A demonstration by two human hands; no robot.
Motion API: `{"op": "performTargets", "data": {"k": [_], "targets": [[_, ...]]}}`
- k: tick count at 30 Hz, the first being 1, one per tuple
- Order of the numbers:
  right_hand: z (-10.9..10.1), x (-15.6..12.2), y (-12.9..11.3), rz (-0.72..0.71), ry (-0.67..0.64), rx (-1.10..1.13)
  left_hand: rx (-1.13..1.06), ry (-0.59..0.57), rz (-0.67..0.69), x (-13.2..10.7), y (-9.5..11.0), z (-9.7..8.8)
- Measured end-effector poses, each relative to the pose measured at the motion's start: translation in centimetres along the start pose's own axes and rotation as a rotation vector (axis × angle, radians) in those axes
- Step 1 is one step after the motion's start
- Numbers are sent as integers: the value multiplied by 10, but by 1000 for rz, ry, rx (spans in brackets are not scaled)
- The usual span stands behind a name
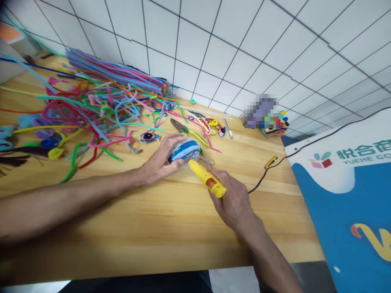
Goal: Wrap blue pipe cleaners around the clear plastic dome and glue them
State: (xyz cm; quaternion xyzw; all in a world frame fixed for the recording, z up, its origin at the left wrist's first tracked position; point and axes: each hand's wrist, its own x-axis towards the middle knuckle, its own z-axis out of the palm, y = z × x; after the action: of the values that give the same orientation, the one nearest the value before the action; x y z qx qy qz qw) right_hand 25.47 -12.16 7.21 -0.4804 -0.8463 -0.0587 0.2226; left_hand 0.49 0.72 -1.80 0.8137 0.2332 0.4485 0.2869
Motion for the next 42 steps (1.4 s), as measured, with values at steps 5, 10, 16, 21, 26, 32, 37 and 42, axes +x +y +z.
{"op": "performTargets", "data": {"k": [5, 10, 16, 21, 26, 32, 37, 42], "targets": [[0, 0, 0, 15, -6, 31, -7, 1, 1, 0, 0, 0], [0, 0, 0, -4, 6, 26, -9, 3, -12, 0, 1, 0], [-1, 0, -1, -3, 7, -3, 8, 8, -2, 0, 1, 1], [-2, 1, 0, -1, 20, -11, 6, 14, 2, 1, 1, 1], [0, 1, 1, -13, 23, 1, 7, 18, 12, 1, 2, 0], [1, 0, 2, -14, 21, 3, 12, 4, -5, 1, 2, 0], [2, -1, 3, -21, 35, -1, 10, 16, 3, 0, 1, 0], [3, -1, 3, -4, 37, -1, 6, 11, 10, 0, 0, 1]]}}
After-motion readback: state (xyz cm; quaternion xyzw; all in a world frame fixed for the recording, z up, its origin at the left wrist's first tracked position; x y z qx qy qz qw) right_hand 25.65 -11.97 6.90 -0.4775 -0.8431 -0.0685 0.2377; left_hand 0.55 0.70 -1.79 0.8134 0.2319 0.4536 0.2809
